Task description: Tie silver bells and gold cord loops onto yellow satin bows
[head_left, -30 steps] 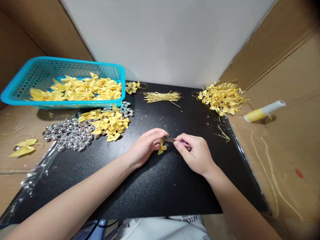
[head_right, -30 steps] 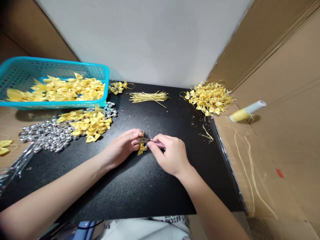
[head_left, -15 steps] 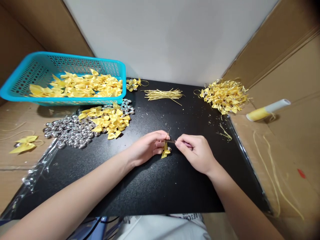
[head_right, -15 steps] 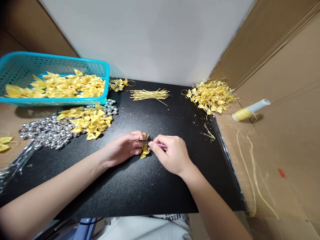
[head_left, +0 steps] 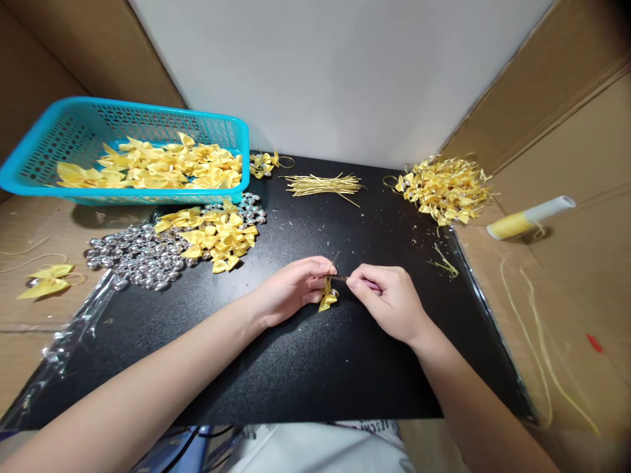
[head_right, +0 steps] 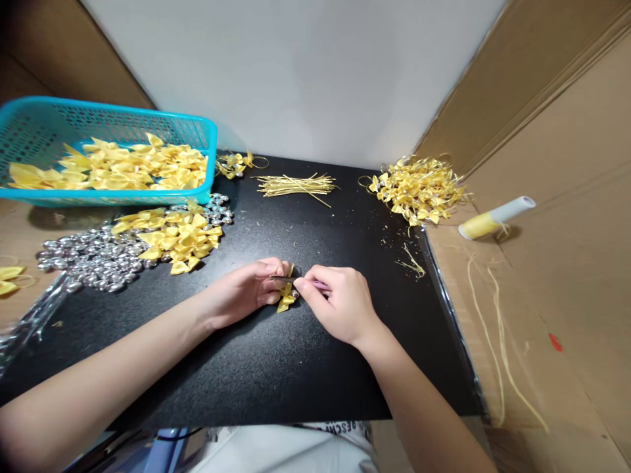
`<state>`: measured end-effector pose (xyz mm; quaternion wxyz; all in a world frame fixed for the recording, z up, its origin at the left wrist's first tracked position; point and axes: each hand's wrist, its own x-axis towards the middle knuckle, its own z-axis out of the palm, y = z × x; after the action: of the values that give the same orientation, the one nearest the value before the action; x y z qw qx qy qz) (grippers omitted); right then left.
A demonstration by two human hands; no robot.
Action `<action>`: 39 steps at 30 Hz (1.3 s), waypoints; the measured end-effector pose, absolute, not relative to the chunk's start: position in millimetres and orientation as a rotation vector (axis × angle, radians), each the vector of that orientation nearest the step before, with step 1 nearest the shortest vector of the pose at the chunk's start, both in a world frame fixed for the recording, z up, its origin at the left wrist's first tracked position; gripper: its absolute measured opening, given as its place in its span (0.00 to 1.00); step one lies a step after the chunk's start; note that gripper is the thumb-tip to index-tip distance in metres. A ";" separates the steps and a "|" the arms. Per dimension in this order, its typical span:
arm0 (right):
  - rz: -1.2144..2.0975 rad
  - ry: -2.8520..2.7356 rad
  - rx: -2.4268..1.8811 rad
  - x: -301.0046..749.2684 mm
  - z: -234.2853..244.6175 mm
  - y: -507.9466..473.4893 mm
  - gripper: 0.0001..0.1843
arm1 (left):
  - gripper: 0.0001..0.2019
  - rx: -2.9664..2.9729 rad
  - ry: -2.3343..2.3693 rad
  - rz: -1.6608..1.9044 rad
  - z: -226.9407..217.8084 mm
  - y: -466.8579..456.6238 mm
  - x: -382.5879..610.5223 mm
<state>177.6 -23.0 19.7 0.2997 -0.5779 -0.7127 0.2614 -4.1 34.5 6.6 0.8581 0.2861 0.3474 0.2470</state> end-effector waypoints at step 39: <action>1.208 -0.854 -1.151 162.0 6.3 -13.1 0.15 | 0.18 1.200 0.817 0.592 5.8 25.6 -4.4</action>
<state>162.0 -13.1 6.3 0.5919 -0.4949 -0.3671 0.5195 -4.4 25.6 5.8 0.7081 0.5403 0.3681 0.2665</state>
